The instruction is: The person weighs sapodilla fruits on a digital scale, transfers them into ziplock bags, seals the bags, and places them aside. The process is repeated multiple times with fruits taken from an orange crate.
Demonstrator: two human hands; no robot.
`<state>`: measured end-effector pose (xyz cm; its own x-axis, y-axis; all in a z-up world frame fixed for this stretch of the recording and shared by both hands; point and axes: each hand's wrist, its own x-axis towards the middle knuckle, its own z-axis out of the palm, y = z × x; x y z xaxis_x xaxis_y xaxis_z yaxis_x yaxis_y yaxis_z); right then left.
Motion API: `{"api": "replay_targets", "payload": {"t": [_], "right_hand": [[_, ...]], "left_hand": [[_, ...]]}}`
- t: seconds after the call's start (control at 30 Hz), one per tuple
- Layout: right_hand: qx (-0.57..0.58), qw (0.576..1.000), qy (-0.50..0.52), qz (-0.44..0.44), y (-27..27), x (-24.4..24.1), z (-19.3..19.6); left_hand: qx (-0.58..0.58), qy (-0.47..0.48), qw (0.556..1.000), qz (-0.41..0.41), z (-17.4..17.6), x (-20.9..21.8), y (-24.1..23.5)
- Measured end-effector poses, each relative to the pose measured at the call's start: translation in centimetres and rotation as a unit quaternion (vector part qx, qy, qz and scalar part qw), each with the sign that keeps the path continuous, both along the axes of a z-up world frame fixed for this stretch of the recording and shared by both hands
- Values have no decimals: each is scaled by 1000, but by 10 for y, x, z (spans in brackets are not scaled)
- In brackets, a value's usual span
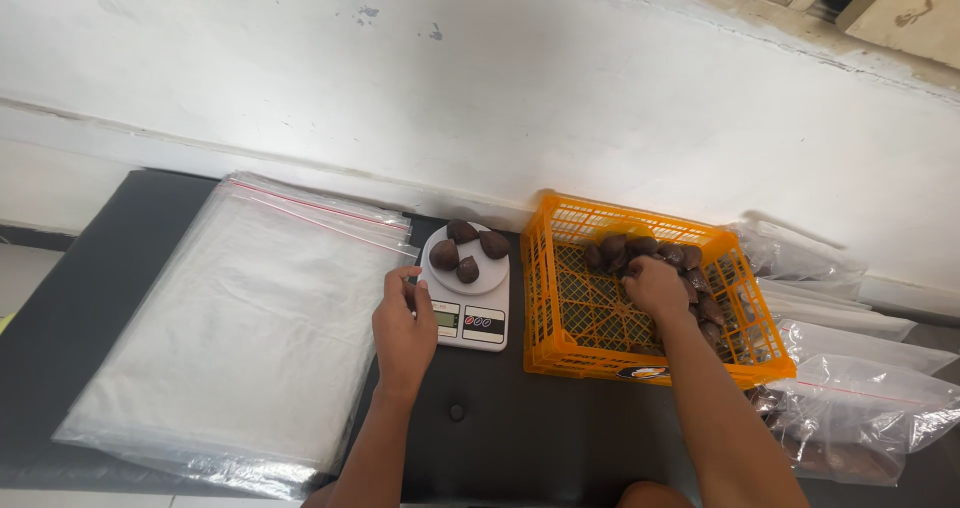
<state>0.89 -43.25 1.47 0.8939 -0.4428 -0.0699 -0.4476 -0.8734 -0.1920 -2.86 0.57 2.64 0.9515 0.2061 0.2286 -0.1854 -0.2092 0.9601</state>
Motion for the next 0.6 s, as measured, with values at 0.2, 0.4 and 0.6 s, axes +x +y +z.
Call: {"api": "replay_targets", "payload": {"t": [0.2, 0.4, 0.6], "right_hand": [[-109, 991, -70, -26, 1, 29, 4], [-55, 996, -57, -27, 13, 46, -19], [67, 989, -123, -43, 13, 40, -14]], "left_hand": [[6, -23, 1000, -18, 3, 8, -8], [30, -12, 999, -17, -2, 17, -14], [36, -6, 999, -19, -10, 15, -20]]}}
